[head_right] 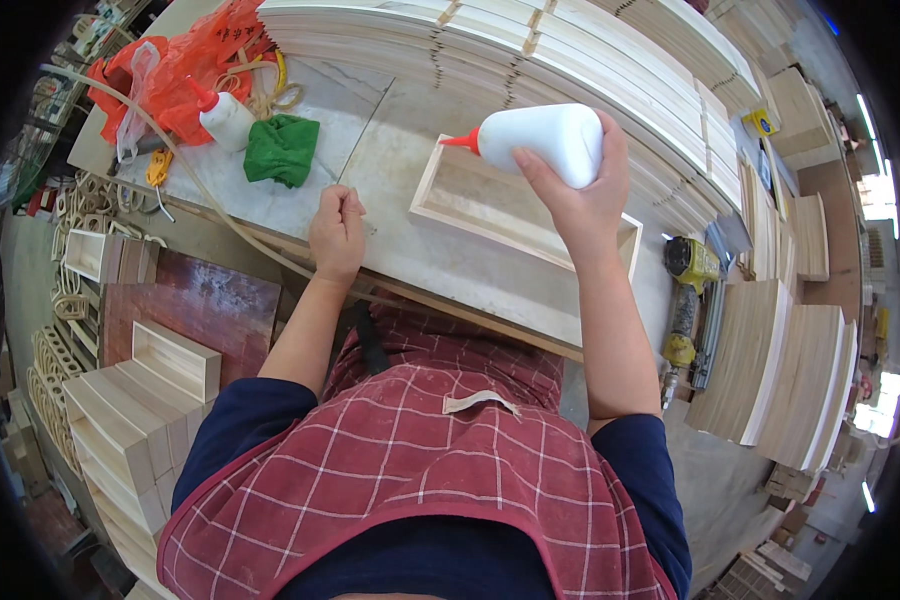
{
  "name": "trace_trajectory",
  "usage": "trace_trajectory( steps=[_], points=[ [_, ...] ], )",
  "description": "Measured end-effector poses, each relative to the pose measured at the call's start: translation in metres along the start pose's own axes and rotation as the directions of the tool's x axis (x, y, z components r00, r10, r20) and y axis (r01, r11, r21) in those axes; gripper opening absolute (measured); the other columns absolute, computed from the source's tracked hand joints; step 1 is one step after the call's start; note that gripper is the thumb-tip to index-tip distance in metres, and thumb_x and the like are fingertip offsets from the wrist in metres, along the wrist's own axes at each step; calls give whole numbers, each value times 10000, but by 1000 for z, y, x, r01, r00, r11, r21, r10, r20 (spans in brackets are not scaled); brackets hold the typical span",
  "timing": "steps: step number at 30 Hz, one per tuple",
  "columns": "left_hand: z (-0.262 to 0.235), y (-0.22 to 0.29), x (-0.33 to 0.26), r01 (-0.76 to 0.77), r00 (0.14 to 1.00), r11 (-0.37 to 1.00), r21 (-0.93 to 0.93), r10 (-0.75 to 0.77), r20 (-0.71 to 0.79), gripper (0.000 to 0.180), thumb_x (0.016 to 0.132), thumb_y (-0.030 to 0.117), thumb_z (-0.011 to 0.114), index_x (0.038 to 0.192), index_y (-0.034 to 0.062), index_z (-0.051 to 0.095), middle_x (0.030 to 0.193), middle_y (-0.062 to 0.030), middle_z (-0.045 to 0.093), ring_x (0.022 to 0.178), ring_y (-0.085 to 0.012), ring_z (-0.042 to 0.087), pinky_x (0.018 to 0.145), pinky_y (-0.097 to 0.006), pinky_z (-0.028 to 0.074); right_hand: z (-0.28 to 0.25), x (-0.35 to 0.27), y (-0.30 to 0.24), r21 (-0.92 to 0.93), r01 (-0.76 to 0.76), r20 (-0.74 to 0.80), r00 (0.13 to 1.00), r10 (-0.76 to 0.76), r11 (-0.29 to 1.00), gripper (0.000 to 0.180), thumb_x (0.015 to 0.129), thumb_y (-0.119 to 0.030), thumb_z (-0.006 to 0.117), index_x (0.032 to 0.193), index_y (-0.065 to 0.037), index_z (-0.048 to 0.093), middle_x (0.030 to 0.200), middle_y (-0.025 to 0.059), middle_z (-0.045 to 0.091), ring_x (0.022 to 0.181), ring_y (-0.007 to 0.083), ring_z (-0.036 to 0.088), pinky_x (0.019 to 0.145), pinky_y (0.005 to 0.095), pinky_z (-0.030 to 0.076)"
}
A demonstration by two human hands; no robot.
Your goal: Assembling wooden box components using glue and a pneumatic nail gun.
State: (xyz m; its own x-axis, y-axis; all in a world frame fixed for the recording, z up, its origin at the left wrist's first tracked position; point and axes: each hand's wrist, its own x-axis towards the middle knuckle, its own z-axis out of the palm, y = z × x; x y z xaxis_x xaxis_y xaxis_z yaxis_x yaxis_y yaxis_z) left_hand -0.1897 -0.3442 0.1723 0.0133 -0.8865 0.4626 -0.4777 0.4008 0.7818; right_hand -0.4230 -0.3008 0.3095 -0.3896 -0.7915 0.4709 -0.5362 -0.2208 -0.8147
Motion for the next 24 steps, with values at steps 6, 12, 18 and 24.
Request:
trace_trajectory(
  steps=[6, 12, 18, 24],
  points=[
    [1, 1, 1, 0, 1000, 1000, 10, 0, -11, 80, 834, 138, 469, 787, 74, 474, 618, -97, 530, 566, -304, 511, 499, -383, 376, 1, 2, 4, -99, 45, -18, 999, -47, 994, 624, 573, -228, 774, 1052, -13, 437, 936, 99, 512, 842, 179, 518, 721, 293, 436],
    [2, -1, 2, -28, 999, 999, 31, 29, -36, 86, 826, 131, 478, 768, 67, 480, 600, -111, 517, 545, -317, 500, 484, -393, 365, -1, -4, -3, -50, 10, 28, 1000, -9, 999, 620, 580, -218, 771, 1058, -16, 433, 941, 97, 511, 845, 175, 517, 724, 293, 437],
    [1, 0, 2, -34, 999, 999, 25, 35, -26, 78, 818, 117, 489, 768, 58, 477, 586, -118, 505, 531, -317, 490, 473, -395, 357, -4, -15, -12, 16, -40, 78, 996, 39, 999, 613, 585, -203, 768, 1063, -23, 429, 932, 88, 516, 847, 167, 521, 722, 284, 441],
    [1, -2, 2, -45, 998, 998, 50, 47, -40, 82, 817, 124, 495, 768, 62, 477, 586, -118, 504, 530, -317, 489, 471, -399, 355, -11, -29, -22, -23, -74, 110, 991, 76, 997, 631, 567, -203, 776, 1066, -30, 429, 931, 84, 524, 846, 165, 528, 727, 281, 446]
  ],
)
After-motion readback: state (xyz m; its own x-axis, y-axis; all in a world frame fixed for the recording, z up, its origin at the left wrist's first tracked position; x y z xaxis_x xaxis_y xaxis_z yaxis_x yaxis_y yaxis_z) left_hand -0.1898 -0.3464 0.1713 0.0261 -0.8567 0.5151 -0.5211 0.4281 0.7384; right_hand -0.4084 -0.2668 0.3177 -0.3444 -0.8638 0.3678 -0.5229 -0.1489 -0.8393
